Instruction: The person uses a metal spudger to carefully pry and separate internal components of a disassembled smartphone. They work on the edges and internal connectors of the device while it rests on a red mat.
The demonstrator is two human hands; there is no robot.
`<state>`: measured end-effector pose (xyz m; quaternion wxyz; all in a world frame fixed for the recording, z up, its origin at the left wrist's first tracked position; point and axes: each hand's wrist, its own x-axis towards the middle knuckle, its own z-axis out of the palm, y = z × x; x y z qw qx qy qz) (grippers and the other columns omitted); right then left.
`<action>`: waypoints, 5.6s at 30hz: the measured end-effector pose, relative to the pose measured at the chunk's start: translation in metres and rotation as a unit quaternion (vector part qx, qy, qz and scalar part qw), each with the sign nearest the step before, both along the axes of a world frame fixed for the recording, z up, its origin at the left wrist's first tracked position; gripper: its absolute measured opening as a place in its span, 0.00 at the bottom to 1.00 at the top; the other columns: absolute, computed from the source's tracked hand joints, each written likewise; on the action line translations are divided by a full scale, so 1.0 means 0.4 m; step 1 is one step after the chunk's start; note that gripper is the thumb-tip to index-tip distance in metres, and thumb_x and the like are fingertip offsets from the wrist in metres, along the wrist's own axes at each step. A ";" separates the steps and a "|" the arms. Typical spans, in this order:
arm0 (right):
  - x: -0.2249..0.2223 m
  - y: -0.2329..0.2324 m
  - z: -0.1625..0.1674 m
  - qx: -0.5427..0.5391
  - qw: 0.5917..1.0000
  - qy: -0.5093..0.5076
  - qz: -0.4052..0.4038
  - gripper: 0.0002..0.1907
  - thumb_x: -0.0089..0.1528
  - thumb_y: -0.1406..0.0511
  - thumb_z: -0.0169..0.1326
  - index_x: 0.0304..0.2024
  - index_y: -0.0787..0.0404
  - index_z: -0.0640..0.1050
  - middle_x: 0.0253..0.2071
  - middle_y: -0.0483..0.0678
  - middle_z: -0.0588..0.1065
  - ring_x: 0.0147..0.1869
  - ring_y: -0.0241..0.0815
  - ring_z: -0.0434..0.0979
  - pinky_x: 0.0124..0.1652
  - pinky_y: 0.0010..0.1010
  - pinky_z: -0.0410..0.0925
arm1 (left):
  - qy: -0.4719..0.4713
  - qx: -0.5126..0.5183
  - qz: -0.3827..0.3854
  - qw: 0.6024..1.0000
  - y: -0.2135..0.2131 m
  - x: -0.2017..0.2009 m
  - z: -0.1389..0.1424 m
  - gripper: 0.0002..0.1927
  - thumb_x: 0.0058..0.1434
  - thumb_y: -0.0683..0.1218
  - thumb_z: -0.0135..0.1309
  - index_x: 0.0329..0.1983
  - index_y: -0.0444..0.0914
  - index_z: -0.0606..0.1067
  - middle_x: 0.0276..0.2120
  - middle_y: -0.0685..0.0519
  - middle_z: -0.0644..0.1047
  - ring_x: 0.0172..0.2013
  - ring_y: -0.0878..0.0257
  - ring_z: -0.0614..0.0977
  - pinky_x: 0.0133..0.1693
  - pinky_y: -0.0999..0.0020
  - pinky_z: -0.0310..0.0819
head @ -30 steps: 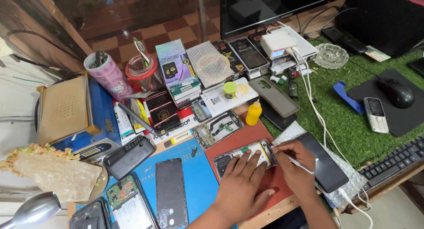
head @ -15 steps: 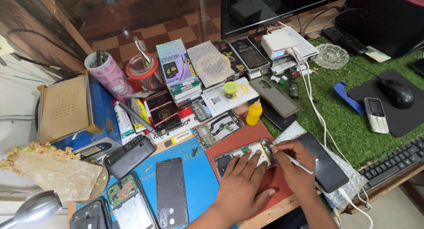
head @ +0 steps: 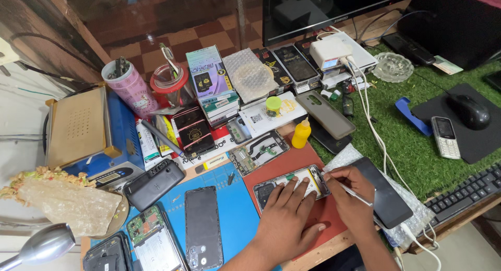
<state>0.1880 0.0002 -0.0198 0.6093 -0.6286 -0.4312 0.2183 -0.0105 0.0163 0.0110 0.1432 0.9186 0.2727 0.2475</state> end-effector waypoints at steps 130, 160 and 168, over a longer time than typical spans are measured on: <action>-0.001 0.001 0.009 -0.005 0.999 0.045 -0.005 0.05 0.60 0.72 0.62 0.38 0.69 0.81 0.34 0.47 0.81 0.36 0.29 0.76 0.36 0.20 0.69 | -0.009 0.013 0.000 1.000 -0.001 0.003 -0.008 0.34 0.67 0.62 0.54 0.62 0.30 0.73 0.66 0.33 0.69 0.69 0.38 0.66 0.67 0.40 0.53; 0.059 -0.033 -0.087 0.133 0.939 0.274 0.161 0.11 0.71 0.64 0.48 0.40 0.68 0.73 0.23 0.53 0.73 0.22 0.39 0.70 0.22 0.28 0.63 | -0.167 -0.079 0.008 0.983 -0.025 0.016 0.005 0.10 0.67 0.44 0.60 0.32 0.36 0.73 0.26 0.48 0.75 0.28 0.49 0.80 0.31 0.56 0.75; 0.075 -0.022 -0.109 0.105 0.941 0.317 0.058 0.24 0.76 0.56 0.42 0.36 0.71 0.75 0.29 0.57 0.76 0.28 0.44 0.73 0.28 0.32 0.65 | -0.080 -0.051 -0.193 0.977 -0.043 0.005 -0.062 0.12 0.68 0.53 0.57 0.34 0.43 0.75 0.29 0.52 0.75 0.34 0.53 0.81 0.45 0.56 0.77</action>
